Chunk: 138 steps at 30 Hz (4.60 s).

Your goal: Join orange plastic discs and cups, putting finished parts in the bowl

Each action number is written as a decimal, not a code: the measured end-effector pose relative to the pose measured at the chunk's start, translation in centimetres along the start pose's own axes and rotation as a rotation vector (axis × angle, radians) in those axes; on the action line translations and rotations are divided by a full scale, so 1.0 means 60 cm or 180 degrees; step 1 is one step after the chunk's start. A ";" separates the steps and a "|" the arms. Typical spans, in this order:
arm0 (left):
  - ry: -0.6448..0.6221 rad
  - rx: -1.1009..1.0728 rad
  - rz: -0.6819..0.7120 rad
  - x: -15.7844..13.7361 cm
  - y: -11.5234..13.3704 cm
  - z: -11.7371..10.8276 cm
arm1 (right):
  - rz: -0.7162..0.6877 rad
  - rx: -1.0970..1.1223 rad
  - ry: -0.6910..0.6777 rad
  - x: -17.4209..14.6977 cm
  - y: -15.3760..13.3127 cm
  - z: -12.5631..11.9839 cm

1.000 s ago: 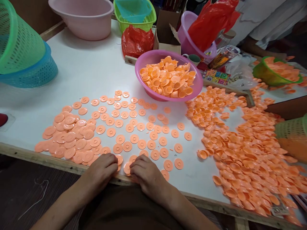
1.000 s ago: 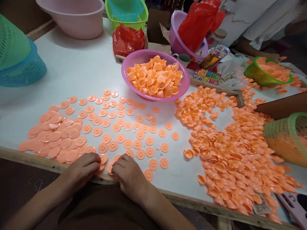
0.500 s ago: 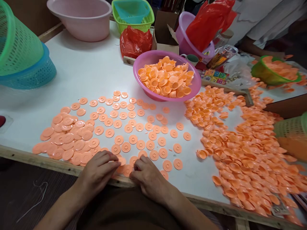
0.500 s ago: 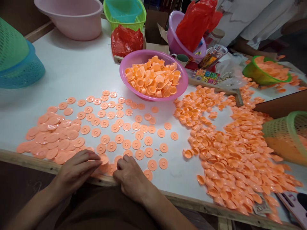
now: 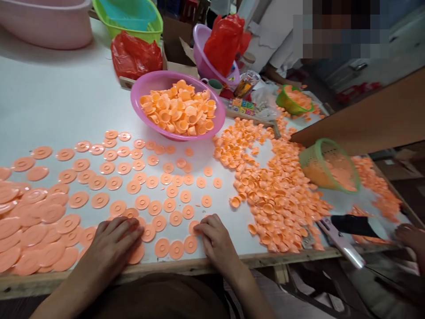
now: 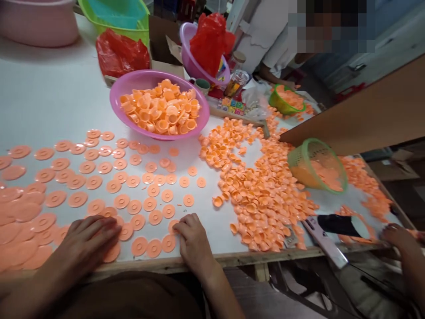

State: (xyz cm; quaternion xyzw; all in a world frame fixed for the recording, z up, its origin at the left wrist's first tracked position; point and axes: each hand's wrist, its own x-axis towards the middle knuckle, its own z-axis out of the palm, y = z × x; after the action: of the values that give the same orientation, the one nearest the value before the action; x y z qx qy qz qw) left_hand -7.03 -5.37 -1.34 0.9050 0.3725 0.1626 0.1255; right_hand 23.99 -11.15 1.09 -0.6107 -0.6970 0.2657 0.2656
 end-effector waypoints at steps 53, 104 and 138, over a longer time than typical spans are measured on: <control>-0.1016 -0.1892 -0.0653 0.494 0.154 0.165 | 0.0236 -0.1548 0.1205 0.106 0.159 -0.038; -0.1074 -0.1618 -0.0298 0.459 0.099 0.148 | 0.2466 0.1681 0.0716 0.204 0.157 -0.082; -0.0415 -0.4570 -0.1013 0.402 0.155 0.052 | 0.0628 0.0702 0.2324 0.137 0.048 -0.071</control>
State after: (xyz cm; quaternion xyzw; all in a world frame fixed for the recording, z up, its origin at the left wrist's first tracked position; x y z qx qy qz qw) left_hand 16.21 5.12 3.90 0.5430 0.2929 0.2920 0.7308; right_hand 28.11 -2.45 2.52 -0.6970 -0.4619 0.1285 0.5333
